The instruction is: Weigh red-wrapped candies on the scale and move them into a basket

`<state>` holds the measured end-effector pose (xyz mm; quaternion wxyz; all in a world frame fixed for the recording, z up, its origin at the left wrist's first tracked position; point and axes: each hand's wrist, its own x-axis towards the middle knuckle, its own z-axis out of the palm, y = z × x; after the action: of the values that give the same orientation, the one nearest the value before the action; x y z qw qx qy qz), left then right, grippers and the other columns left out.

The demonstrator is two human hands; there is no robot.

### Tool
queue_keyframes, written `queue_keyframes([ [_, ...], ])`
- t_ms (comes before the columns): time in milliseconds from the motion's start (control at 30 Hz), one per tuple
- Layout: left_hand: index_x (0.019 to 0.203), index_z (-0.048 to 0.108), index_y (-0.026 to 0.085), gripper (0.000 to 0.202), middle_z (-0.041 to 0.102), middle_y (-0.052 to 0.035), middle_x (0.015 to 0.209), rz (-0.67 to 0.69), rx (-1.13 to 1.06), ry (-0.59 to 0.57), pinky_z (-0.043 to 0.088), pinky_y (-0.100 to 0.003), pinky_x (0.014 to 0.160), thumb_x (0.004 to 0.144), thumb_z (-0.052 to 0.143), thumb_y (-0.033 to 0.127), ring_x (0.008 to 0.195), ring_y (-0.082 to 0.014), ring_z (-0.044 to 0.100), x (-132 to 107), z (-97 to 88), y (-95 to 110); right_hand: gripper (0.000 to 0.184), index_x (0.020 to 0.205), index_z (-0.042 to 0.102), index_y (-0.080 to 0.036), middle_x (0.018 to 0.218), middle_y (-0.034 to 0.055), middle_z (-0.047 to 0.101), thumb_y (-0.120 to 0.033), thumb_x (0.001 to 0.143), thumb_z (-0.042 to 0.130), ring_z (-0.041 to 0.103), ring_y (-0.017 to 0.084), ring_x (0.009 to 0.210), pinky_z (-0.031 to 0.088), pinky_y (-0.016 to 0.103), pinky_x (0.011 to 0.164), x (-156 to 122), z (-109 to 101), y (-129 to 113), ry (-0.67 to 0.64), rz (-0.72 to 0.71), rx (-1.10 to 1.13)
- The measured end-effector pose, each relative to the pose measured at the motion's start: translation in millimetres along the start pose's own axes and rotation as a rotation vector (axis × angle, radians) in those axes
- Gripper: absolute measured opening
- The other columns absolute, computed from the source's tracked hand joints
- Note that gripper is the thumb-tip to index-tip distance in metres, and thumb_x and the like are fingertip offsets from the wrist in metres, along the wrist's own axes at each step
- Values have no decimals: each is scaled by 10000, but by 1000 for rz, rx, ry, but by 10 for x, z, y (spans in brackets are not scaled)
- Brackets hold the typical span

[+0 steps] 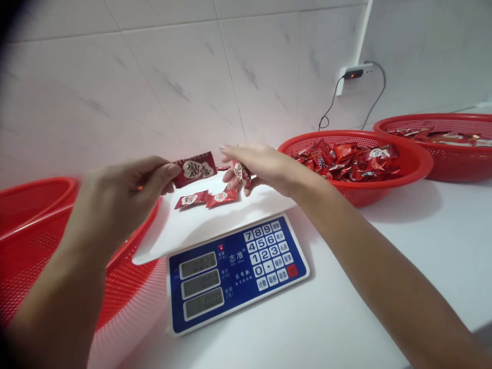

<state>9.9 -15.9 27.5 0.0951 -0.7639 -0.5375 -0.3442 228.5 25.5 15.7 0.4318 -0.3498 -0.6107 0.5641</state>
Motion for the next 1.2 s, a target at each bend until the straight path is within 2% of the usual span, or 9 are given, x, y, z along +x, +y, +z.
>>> queue_keyframes([
  [100, 584, 558, 242, 361, 386, 28, 443, -138, -17, -115, 265, -313, 472, 917, 542, 381, 442, -148, 344, 37, -48, -13, 89, 1002, 635, -94, 852, 139, 743, -106, 964, 555, 669, 155, 636, 574, 248, 509, -19, -12, -66, 154, 4, 57],
  [200, 538, 515, 242, 375, 328, 23, 429, -180, 27, -146, 241, -322, 476, 883, 539, 388, 435, -150, 314, 51, -53, -11, 139, 1040, 606, -103, 976, 170, 759, -56, 967, 497, 730, 203, 760, 617, 294, 554, -23, -29, -98, 200, -38, 107],
  [433, 562, 557, 250, 386, 495, -15, 472, -166, 86, -204, 276, -347, 503, 875, 510, 470, 449, -175, 380, 23, -48, -53, 93, 993, 583, -140, 1059, 168, 749, -111, 1026, 501, 753, 201, 759, 631, 304, 553, -1, -57, -56, 153, -108, 117],
  [600, 519, 599, 262, 391, 505, -17, 434, -178, 119, -228, 261, -334, 450, 870, 557, 427, 410, -176, 406, 3, -15, -106, 12, 996, 612, -156, 982, 125, 749, -159, 1005, 606, 738, 181, 729, 617, 287, 557, 8, -72, -36, 124, -136, 92],
  [667, 604, 689, 263, 288, 587, -25, 504, -177, 149, -202, 288, -323, 455, 852, 599, 378, 451, -186, 467, 5, 37, -136, 23, 972, 640, -162, 911, 89, 749, -165, 993, 635, 714, 153, 698, 609, 265, 567, 9, -71, -29, 125, -142, 79],
  [767, 874, 802, 253, 162, 701, -46, 646, -200, 149, -163, 361, -318, 503, 828, 676, 344, 572, -221, 585, 10, 82, -143, 50, 909, 697, -159, 809, 46, 733, -149, 956, 682, 686, 126, 687, 600, 242, 611, -7, -45, -20, 125, -159, 52],
  [900, 957, 820, 254, 237, 768, -41, 724, -237, -181, -150, 470, -304, 535, 853, 744, 454, 665, -230, 694, -23, 4, -17, 67, 851, 735, -163, 737, 17, 711, -188, 903, 768, 685, 131, 683, 590, 256, 649, -57, 45, -21, 100, -201, 35],
  [1000, 999, 819, 251, 323, 813, -40, 857, -181, -467, -174, 591, -301, 624, 862, 768, 538, 753, -228, 753, -70, -54, 124, 122, 882, 748, -175, 736, 7, 707, -253, 854, 838, 696, 149, 682, 591, 282, 650, -90, 126, -26, 56, -233, 34],
  [1200, 963, 814, 276, 221, 812, -33, 925, -115, -580, -198, 670, -364, 719, 891, 754, 477, 852, -263, 781, -108, 1, 202, 238, 873, 726, -182, 763, 21, 707, -314, 787, 904, 714, 166, 697, 620, 300, 656, -135, 206, -37, -12, -264, 2],
])
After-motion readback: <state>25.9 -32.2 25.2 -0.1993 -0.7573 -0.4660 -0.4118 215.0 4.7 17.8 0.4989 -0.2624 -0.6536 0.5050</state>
